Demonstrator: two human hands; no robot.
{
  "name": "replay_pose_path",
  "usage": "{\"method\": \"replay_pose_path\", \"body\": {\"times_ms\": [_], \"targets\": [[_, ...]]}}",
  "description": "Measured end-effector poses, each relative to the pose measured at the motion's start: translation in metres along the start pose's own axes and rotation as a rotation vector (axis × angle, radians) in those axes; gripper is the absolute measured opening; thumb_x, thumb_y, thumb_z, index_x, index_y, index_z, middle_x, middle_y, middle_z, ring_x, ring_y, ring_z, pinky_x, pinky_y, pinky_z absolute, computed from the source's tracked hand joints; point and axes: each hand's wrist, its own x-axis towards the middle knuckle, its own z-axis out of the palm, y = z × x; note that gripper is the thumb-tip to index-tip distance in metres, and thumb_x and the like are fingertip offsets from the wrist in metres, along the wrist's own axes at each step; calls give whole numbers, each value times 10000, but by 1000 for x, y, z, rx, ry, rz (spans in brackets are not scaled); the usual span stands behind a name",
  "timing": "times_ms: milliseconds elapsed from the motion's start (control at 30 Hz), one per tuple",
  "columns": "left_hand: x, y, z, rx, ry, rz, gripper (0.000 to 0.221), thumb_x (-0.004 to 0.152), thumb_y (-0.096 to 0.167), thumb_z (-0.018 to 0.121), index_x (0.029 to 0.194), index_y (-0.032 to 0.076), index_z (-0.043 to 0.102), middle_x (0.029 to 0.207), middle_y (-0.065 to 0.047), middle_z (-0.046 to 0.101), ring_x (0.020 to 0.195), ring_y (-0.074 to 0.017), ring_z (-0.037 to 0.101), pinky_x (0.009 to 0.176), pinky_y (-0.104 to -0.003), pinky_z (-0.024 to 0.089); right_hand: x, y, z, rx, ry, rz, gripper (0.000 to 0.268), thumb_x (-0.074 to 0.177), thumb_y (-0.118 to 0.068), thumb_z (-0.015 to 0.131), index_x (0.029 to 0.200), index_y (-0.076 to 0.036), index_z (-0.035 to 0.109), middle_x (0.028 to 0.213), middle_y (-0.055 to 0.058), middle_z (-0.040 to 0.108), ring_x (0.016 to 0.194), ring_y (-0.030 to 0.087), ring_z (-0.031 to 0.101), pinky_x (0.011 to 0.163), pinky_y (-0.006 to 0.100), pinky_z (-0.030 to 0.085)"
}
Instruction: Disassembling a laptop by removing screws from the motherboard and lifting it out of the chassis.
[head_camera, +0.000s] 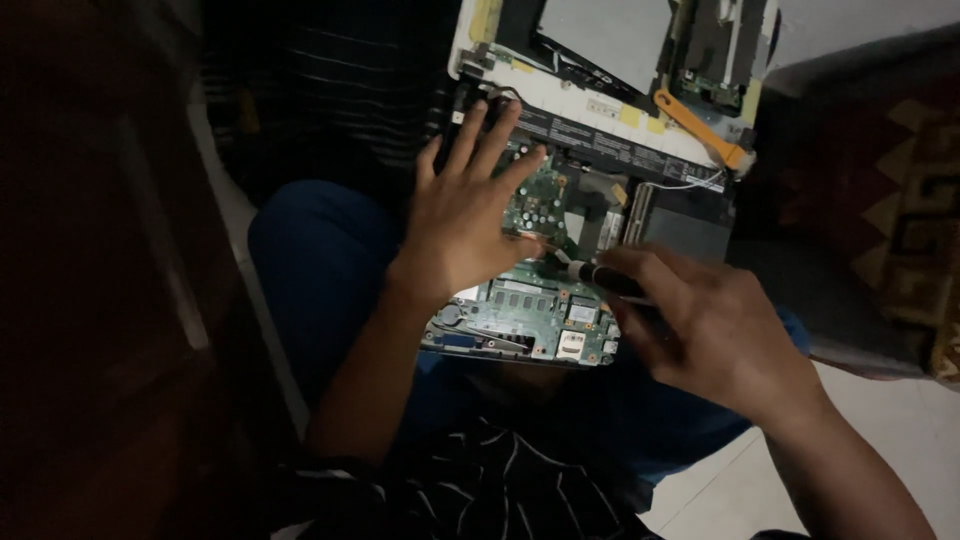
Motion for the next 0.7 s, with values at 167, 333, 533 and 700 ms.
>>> {"method": "replay_pose_path", "body": {"times_ms": [167,333,533,700], "targets": [[0,0,-1,15,-1,-6,976,785,649,822,1586,268,415,1705,-48,20,1559,-318,-5,1173,-664,137,0,-2,2,62,39,-98,328,940,-100,703,1243,-56,584,1175,134,705,955,308,725,695,391,575],[1,0,1,33,31,1,938,783,624,819,1569,278,442,1706,-51,56,1559,-313,7,1168,-646,154,1,1,2,-25,86,-20,299,941,-238,764,1153,-63,646,991,99,756,708,244,728,553,384,542],[1,-3,2,42,15,-1,959,771,674,812,1559,265,451,1706,-57,54,1559,-333,34,1149,-665,185,3,0,-1,-33,63,-41,311,949,-231,727,1214,-79,667,1119,90,766,714,280,730,608,404,562],[0,-7,0,32,5,46,1000,745,629,854,1577,271,433,1705,-70,34,1560,-328,15,1143,-651,170,6,5,0,10,5,-112,394,927,-86,702,1298,-82,568,1241,140,716,975,348,732,708,441,570]]}}
